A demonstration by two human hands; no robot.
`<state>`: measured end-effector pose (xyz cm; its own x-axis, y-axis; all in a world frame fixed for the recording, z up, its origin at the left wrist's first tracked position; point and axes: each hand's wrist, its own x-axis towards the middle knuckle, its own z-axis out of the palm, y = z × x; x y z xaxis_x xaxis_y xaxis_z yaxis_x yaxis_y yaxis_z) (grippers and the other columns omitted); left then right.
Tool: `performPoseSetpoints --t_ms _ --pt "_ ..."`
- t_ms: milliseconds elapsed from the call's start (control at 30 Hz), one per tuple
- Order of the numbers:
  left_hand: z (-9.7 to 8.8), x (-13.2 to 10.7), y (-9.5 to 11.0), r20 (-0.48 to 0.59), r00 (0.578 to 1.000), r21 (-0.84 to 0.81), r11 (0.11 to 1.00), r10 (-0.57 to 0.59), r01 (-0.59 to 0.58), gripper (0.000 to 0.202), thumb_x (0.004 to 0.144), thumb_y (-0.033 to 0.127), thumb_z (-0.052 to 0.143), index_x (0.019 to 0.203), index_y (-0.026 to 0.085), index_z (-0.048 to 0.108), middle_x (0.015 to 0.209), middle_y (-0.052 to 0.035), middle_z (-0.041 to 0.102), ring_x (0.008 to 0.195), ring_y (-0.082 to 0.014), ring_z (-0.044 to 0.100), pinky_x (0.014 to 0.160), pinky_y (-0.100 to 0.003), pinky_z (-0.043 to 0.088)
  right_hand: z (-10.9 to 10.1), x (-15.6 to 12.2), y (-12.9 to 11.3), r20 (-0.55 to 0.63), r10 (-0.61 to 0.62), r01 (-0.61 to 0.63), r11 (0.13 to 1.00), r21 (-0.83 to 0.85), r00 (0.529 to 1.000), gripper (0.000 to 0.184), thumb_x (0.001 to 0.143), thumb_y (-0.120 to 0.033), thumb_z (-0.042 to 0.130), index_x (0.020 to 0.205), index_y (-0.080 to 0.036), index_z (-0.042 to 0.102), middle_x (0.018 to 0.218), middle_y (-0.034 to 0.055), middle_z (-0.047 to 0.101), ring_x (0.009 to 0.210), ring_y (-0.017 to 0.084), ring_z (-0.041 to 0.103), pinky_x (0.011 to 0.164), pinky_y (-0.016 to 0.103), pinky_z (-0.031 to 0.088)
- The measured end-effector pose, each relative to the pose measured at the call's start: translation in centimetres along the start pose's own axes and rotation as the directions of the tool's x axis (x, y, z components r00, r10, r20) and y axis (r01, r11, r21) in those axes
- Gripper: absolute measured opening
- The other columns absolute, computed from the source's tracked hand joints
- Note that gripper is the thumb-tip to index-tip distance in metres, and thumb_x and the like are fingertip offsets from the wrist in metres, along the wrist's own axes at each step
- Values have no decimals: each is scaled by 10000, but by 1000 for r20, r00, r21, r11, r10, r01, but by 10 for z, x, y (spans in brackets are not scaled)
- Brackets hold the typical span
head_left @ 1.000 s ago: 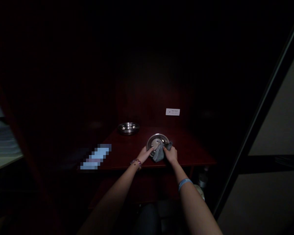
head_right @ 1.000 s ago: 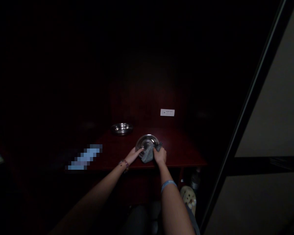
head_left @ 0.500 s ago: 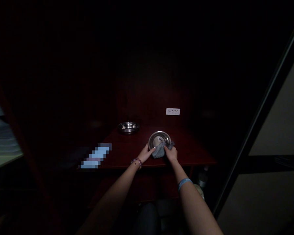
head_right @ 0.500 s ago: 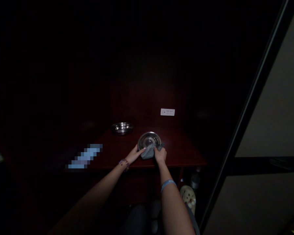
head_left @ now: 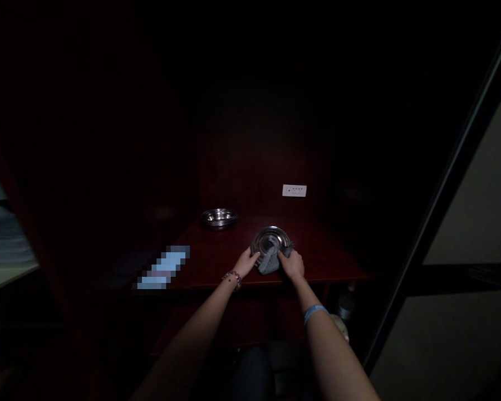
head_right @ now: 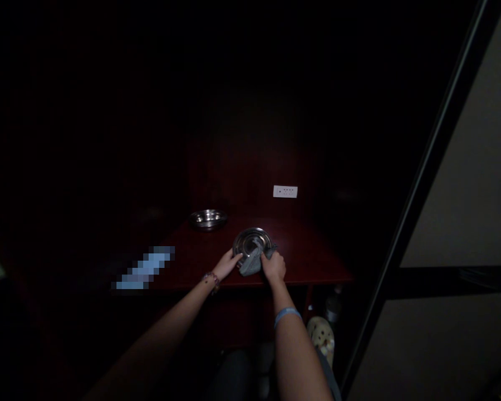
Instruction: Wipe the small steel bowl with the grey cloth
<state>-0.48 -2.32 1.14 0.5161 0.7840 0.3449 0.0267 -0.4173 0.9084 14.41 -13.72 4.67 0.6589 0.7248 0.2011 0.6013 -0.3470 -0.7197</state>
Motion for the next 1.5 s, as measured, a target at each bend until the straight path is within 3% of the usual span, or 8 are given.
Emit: performPoseSetpoints --t_ms 167,333,433,667,900,1200,1500 --pt "0 -2 5 -12 1000 -2 1000 -24 24 434 831 392 501 1178 136 552 1003 -80 693 894 -217 647 820 -351 516 -2 -2 -3 5 53 -53 999 -6 999 439 798 -497 545 1047 -162 681 1000 165 686 929 265 654 748 317 487" --pt "0 -1 6 -70 997 -62 997 42 -47 501 852 464 477 1243 156 534 1220 -93 618 1120 -229 569 1007 -364 409 0 0 -5 30 67 -68 997 35 997 444 793 -494 551 1068 -168 675 1018 164 683 931 267 654 748 320 491" --pt "0 0 5 -71 996 -72 996 46 -51 524 863 485 456 1260 149 522 1259 -104 593 1159 -231 548 1044 -373 373 1 1 -5 51 58 -61 997 56 997 429 794 -477 552 1062 -168 679 1017 161 686 943 270 652 758 322 491" --pt "2 -3 10 -33 996 -2 997 81 -81 556 830 474 525 1273 143 473 1259 -110 587 1172 -226 540 1052 -357 370 6 7 0 42 24 -28 993 119 999 386 818 -414 532 1061 -151 679 1029 152 688 996 243 641 803 288 484" --pt "1 -8 14 20 989 89 985 145 -146 634 799 488 566 1314 167 384 1284 -99 557 1187 -194 524 1067 -322 347 11 13 3 31 70 -74 984 163 997 404 828 -405 526 1079 -123 668 1053 159 680 1032 238 628 835 275 477" --pt "2 -1 -4 87 995 197 978 49 -65 552 808 518 516 1233 168 558 1275 -93 585 1198 -262 514 1066 -374 347 12 13 4 42 71 -78 981 176 997 390 809 -400 554 1066 -132 674 1059 152 679 1028 238 630 846 271 473" --pt "2 -2 3 62 996 138 988 65 -73 444 807 366 505 1170 124 586 1198 -100 631 1120 -241 564 1001 -358 410 7 7 0 42 67 -71 990 125 997 407 812 -412 541 1083 -134 664 1062 163 674 1029 249 627 837 288 477"
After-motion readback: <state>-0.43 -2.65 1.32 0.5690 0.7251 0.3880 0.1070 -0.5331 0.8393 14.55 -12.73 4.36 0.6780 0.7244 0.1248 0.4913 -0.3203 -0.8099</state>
